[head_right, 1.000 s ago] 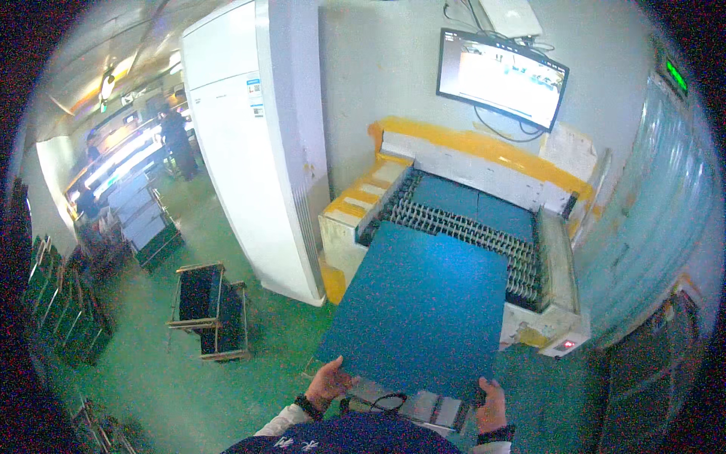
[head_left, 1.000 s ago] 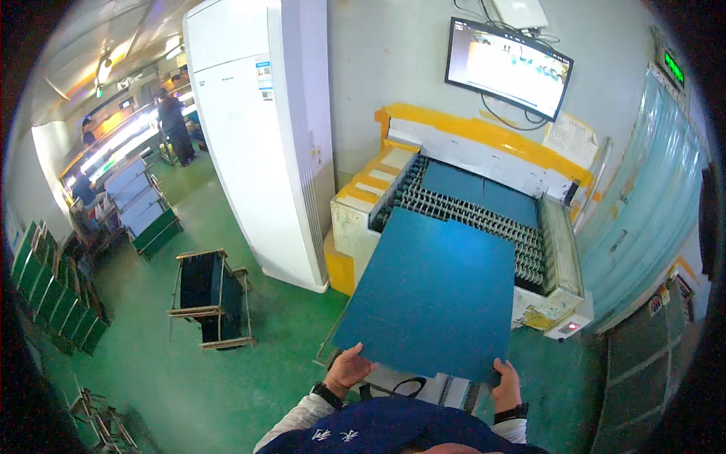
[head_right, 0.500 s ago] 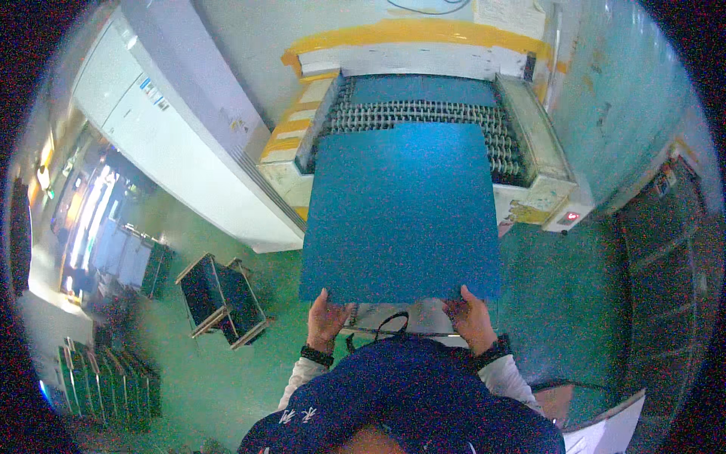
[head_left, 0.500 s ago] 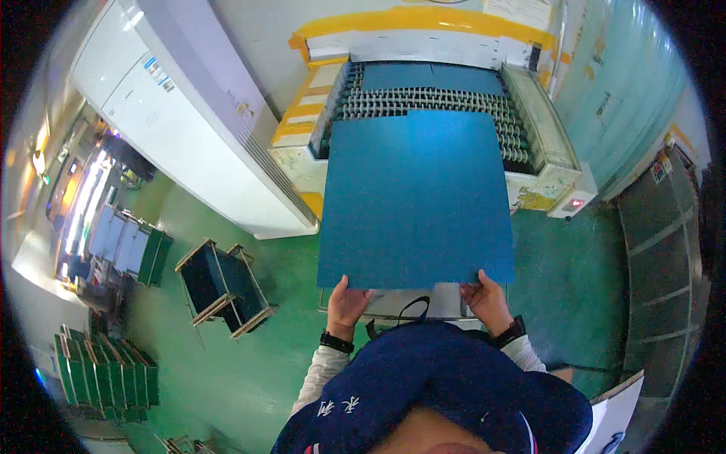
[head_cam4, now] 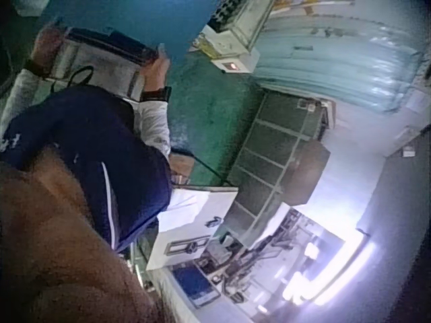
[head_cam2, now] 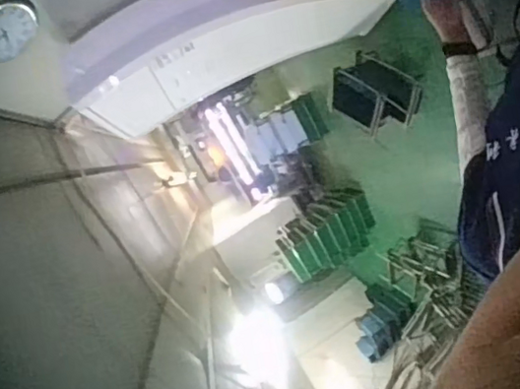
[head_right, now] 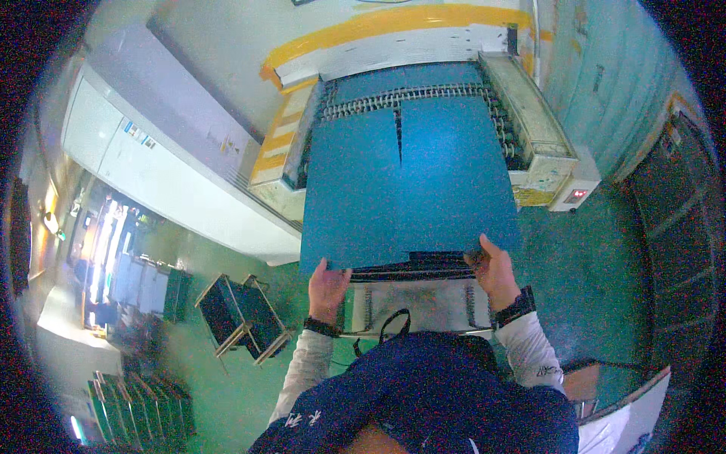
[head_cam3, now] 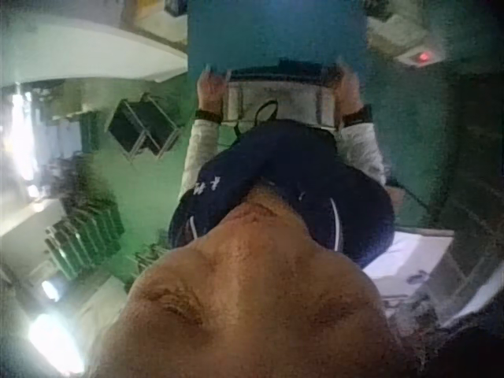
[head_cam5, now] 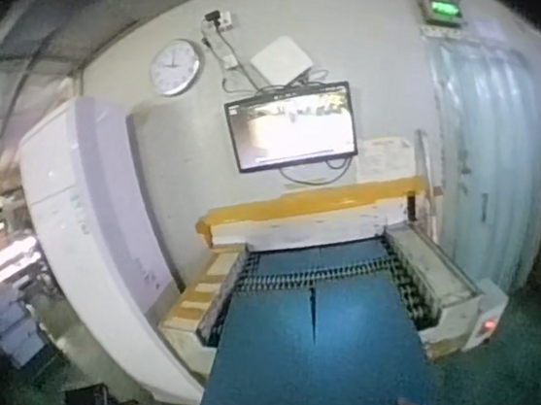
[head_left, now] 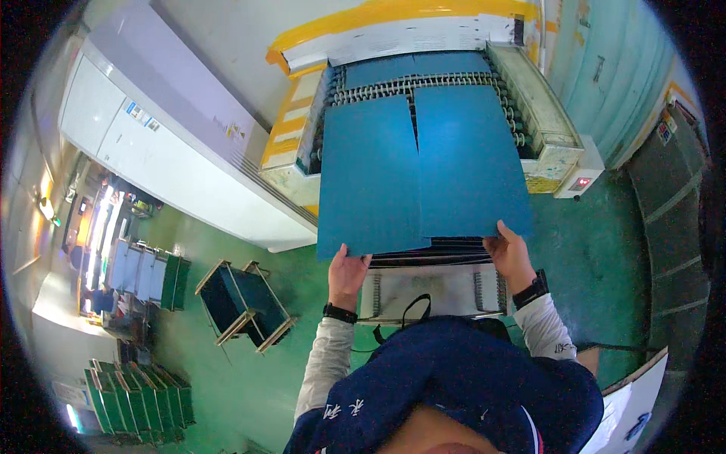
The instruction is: Moving a metal rack and then feeding several blue panels into a processing machine.
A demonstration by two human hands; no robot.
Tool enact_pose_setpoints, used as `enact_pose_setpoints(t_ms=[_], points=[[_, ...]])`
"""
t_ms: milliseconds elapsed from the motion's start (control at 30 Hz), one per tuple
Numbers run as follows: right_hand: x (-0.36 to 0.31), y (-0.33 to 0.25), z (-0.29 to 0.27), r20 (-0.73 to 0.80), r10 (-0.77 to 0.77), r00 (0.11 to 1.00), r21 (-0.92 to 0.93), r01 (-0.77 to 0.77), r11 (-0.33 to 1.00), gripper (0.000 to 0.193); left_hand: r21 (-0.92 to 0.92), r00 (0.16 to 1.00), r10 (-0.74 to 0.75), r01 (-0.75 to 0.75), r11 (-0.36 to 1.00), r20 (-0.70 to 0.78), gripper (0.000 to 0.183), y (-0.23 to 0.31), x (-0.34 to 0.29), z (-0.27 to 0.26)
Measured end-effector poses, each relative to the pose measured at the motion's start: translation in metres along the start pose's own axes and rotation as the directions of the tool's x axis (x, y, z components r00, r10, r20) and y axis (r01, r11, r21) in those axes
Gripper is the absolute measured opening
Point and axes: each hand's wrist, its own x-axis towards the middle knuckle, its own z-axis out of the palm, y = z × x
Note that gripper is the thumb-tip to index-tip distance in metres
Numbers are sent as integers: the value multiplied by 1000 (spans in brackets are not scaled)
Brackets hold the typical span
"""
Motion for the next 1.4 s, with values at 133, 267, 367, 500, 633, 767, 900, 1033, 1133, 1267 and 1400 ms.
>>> enact_pose_setpoints(t_ms=[133,267,367,500,633,767,900,1033,1133,1267,1400], points=[[30,-14,1,49,-34,998,29,32,999,17,27,994,-3,6,1000,-105,27,4,35,3],[53,-25,5,32,-72,997,-43,73,996,18,-2,999,-35,35,999,41,30,8,68,4],[65,-30,9,75,-106,992,13,105,994,17,50,999,-37,36,998,30,33,10,90,6],[80,-33,13,74,-119,990,23,118,993,16,110,998,-33,27,994,60,35,13,109,12],[96,-36,10,88,-126,988,46,123,991,16,123,998,-55,50,991,34,32,14,122,15],[103,-41,4,123,-113,986,18,112,994,18,90,999,-37,34,995,30,27,13,138,8],[108,-42,4,112,-145,983,25,143,989,21,107,998,-59,61,992,-15,25,14,158,-4],[113,-40,3,108,-127,986,78,119,990,22,80,996,-79,83,993,-43,23,13,164,-9],[118,-39,0,139,-137,981,83,126,988,19,98,999,-53,52,994,13,21,14,165,-9],[122,-38,-1,113,-145,983,49,140,989,14,95,999,-54,54,994,-3,20,14,165,-9],[122,-40,4,102,-116,988,55,111,992,11,70,997,-51,55,996,-55,21,15,162,-6]])
